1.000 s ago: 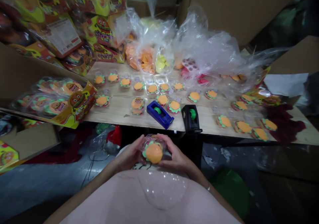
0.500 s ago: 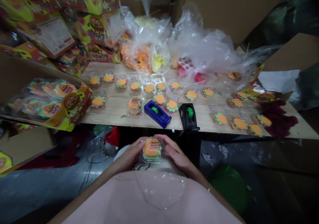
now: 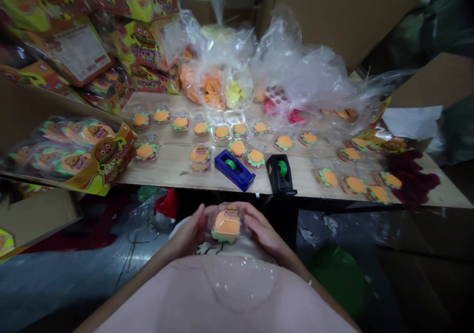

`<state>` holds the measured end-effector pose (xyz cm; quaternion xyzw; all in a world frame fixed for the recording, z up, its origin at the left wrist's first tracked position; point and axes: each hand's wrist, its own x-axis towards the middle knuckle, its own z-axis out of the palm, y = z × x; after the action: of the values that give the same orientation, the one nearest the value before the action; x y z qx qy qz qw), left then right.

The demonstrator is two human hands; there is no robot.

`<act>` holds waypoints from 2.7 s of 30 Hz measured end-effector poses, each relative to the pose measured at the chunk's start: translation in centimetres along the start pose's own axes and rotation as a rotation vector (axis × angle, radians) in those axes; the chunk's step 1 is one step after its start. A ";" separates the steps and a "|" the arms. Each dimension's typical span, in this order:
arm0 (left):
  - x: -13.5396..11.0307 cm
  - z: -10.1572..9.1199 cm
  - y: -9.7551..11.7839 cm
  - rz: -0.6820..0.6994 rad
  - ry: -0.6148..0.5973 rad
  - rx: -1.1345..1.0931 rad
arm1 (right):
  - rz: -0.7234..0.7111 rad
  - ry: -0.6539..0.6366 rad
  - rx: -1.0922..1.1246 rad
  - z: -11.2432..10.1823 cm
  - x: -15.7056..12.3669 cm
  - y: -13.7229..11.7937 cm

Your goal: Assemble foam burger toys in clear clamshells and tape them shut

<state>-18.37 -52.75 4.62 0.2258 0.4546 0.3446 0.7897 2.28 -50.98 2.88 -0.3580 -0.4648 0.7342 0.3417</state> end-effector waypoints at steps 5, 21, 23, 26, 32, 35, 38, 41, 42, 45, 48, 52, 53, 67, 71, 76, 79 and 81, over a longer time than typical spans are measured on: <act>-0.4 0.5 0.6 0.050 0.002 0.055 | -0.026 -0.098 -0.194 -0.5 -0.4 -0.1; 0.2 -0.9 -0.8 0.266 0.078 0.373 | 0.019 0.175 -0.150 0.7 0.5 0.1; 0.1 -0.8 -0.8 0.297 0.091 0.416 | -0.013 0.171 -0.170 1.0 0.5 -0.1; -0.1 -0.8 -1.0 0.324 0.095 0.432 | -0.018 0.168 -0.161 1.2 0.4 -0.1; -0.2 -1.5 -1.7 0.301 0.116 0.353 | 0.067 0.035 0.027 1.2 -0.7 0.2; 0.0 -1.7 -1.8 0.292 0.114 0.327 | 0.061 0.062 0.067 1.4 -0.7 0.3; 0.2 -1.4 -1.3 0.325 0.140 0.347 | 0.051 0.113 0.095 1.4 0.0 0.2; 0.5 -0.5 0.3 0.301 0.046 0.429 | 0.026 0.089 0.049 1.4 0.5 0.0; 0.6 -0.2 0.9 0.276 -0.011 0.466 | 0.014 0.073 0.018 1.5 0.6 0.0; 0.8 0.6 2.5 0.193 -0.127 0.539 | -0.004 0.092 -0.014 2.0 0.4 0.0; 0.7 0.9 2.9 0.151 -0.146 0.564 | 0.015 0.157 0.000 2.3 0.1 0.1; 0.3 0.8 1.6 0.229 -0.112 0.599 | 0.008 0.196 -0.114 2.6 0.0 0.2; 0.3 0.8 1.3 0.255 -0.091 0.607 | 0.002 0.206 -0.145 2.6 0.2 0.1; 4.7 1.3 -0.8 0.508 0.395 0.086 | -0.078 0.423 -0.093 1.0 3.3 0.8; 3.4 0.4 -1.8 0.359 0.224 0.196 | -0.021 0.333 -0.179 0.7 1.9 0.8; 1.6 -1.7 -0.5 0.276 0.112 0.402 | -0.007 0.260 -0.232 1.3 1.6 0.6; 1.0 -2.5 -0.7 0.284 0.114 0.389 | 0.006 0.156 -0.165 1.2 1.6 0.5; 0.8 -2.7 -0.8 0.278 0.155 0.325 | 0.018 0.109 -0.157 1.1 1.7 0.3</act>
<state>-20.16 -52.54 2.32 0.3835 0.5281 0.3885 0.6505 0.40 -50.16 2.58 -0.4271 -0.4987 0.6779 0.3307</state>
